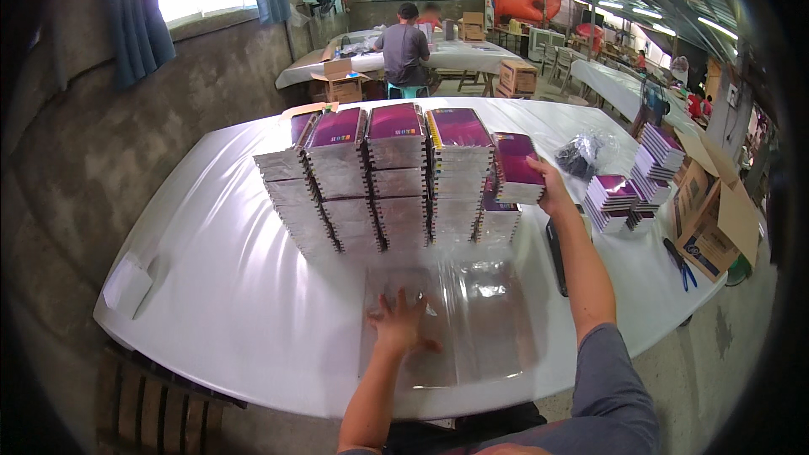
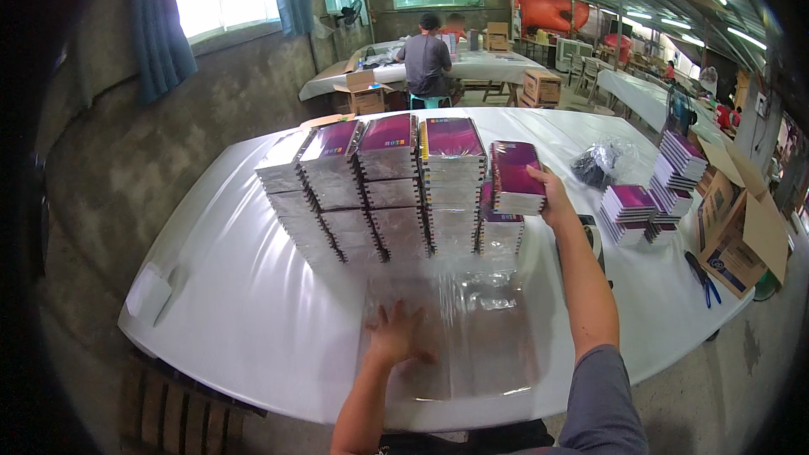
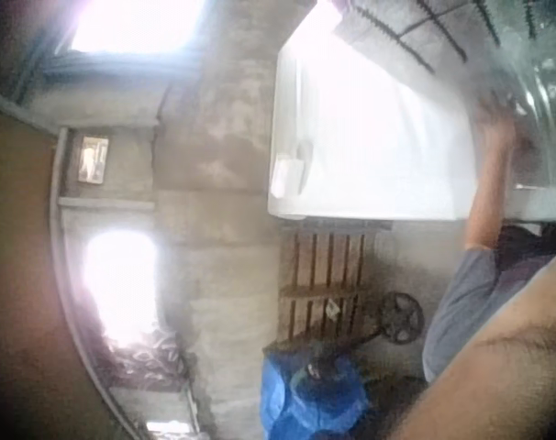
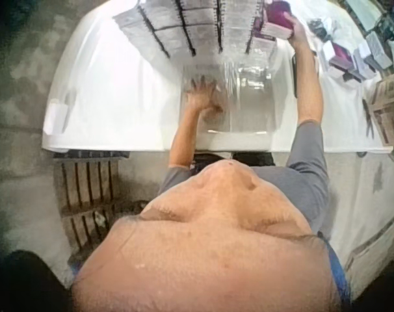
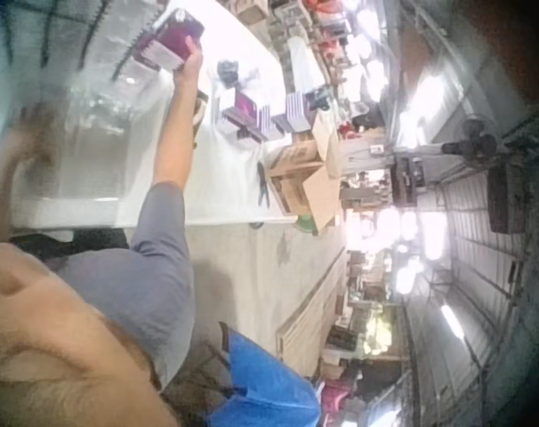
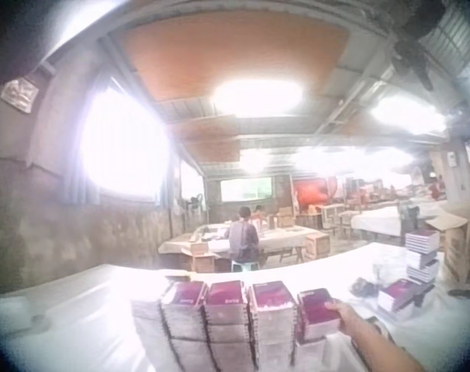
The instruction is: The person wraps spiral-bound notebooks in clear plastic sleeves and seals them with a tape dispenser. They handle notebooks one at a time, place them in sleeves, and apply tape to close the packaging.
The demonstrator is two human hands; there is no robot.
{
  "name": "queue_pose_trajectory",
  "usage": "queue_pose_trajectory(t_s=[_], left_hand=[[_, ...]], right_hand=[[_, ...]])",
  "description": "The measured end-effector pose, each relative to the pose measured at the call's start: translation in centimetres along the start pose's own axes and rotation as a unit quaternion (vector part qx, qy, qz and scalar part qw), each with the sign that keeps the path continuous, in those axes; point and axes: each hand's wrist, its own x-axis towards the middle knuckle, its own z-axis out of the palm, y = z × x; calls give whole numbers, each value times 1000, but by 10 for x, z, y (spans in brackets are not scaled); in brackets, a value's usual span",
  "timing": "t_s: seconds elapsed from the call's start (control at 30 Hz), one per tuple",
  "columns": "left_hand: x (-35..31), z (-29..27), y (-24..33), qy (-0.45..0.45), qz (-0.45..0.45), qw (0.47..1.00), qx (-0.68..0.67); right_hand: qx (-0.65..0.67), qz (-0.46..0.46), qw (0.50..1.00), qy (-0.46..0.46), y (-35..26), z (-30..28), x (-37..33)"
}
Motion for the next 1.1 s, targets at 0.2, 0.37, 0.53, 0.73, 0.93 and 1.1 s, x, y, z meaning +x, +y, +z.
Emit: queue_pose_trajectory(t_s=[0.2,0.37,0.53,0.73,0.93,1.1], left_hand=[[-5,-8,10,-25,6,1000,0],[-8,-7,13,-24,-9,1000,-7],[-13,-13,13,-14,-8,1000,-21],[-10,-15,19,-25,-8,1000,-15],[3,8,-1,-10,38,999,18],[-8,-12,14,-42,-5,999,15]], right_hand=[[-271,54,961,-31,24,-19,20],[-219,19,971,97,22,-20,-4],[-468,-254,826,186,8,-107,-2],[-822,-125,485,271,-9,-181,-40],[-851,-106,458,234,9,-225,-35],[-861,-218,360,285,35,-261,-17]])
